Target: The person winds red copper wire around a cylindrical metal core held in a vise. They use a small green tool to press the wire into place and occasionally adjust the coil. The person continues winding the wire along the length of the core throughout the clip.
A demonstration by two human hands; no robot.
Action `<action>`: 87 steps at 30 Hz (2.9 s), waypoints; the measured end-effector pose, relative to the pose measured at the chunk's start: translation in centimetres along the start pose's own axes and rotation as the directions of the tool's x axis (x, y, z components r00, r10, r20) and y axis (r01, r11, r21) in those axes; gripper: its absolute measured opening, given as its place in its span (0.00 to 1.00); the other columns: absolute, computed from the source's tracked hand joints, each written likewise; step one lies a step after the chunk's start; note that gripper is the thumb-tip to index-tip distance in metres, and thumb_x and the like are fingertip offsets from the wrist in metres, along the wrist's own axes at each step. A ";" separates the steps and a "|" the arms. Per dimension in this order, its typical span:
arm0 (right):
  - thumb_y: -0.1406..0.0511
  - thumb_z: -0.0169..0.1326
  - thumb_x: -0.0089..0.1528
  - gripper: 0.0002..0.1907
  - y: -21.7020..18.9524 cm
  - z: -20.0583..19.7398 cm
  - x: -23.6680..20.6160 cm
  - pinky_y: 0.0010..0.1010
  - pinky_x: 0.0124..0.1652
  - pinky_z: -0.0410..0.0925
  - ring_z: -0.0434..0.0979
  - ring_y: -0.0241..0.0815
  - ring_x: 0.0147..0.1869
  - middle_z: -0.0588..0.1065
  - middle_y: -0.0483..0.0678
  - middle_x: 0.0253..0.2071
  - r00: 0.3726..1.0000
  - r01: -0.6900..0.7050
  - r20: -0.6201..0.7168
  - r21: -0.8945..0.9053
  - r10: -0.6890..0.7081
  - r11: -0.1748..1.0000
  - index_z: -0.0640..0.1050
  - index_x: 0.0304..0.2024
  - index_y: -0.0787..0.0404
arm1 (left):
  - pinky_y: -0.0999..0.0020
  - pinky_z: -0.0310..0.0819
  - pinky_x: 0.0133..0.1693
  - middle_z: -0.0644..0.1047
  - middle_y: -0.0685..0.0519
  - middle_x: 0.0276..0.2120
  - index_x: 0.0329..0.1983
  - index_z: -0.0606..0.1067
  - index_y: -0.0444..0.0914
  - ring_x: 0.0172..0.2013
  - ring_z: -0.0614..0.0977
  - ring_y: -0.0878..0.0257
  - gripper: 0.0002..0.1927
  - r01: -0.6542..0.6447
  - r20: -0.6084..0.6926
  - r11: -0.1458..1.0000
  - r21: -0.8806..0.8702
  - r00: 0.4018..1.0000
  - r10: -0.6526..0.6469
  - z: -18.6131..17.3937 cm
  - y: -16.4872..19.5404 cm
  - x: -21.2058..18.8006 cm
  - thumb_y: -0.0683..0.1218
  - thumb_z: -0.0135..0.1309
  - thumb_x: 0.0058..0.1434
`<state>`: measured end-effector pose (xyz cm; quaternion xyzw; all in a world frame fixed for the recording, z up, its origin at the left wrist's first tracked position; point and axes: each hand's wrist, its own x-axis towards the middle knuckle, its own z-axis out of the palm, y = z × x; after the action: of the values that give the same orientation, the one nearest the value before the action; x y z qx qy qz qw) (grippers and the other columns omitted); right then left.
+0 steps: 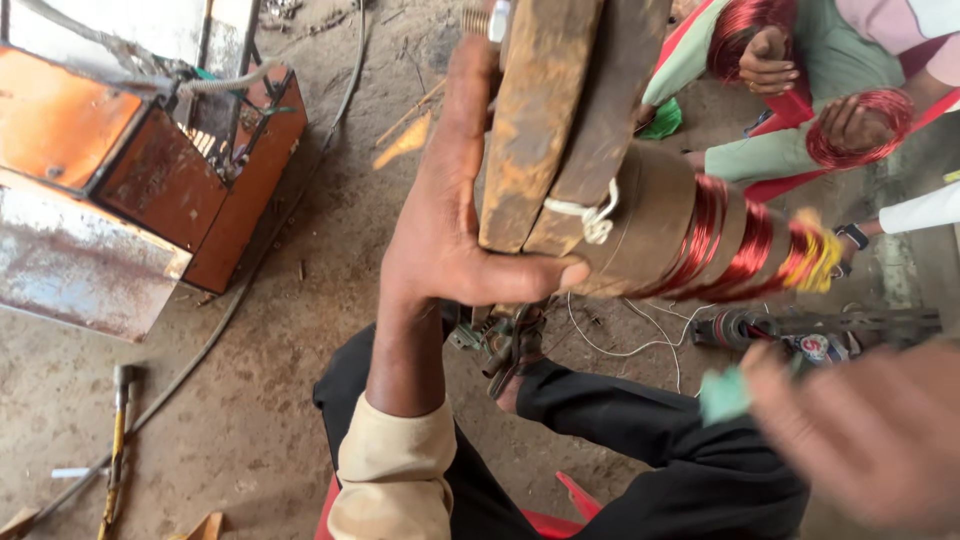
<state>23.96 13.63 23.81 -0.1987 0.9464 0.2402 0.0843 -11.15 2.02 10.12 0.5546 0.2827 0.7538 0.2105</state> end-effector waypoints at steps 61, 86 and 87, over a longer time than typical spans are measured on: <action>0.64 0.54 0.55 0.21 13.8 19.3 7.6 0.37 0.39 0.72 0.78 0.49 0.41 0.77 0.52 0.41 0.701 -0.589 -0.118 0.461 0.703 0.664 0.76 0.51 0.61 | 0.67 0.74 0.56 0.79 0.50 0.51 0.61 0.73 0.28 0.51 0.79 0.61 0.40 0.295 -0.094 0.948 -0.118 0.947 -0.306 -1.3 2.0 -4.1 0.43 0.76 0.44; 0.62 0.57 0.57 0.06 12.2 20.1 9.8 0.37 0.26 0.68 0.76 0.43 0.31 0.74 0.46 0.32 0.775 -0.521 -0.088 0.472 0.626 0.711 0.77 0.33 0.56 | 0.63 0.72 0.62 0.77 0.45 0.57 0.64 0.71 0.25 0.56 0.79 0.57 0.44 0.242 -0.191 0.968 -0.066 0.949 -0.251 -3.5 -1.1 -5.9 0.46 0.75 0.45; 0.62 0.56 0.57 0.06 8.5 23.2 10.5 0.38 0.26 0.68 0.76 0.44 0.31 0.74 0.46 0.33 0.796 -0.494 -0.030 0.546 0.605 0.677 0.76 0.34 0.56 | 0.63 0.72 0.62 0.77 0.45 0.58 0.64 0.71 0.24 0.57 0.79 0.57 0.45 0.239 -0.185 0.968 -0.073 0.951 -0.249 -3.8 -1.3 -5.8 0.46 0.75 0.45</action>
<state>12.36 28.25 4.49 0.1022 0.9935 -0.0279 -0.0420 -13.06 -1.37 4.25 0.4345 0.3490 0.7789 0.2875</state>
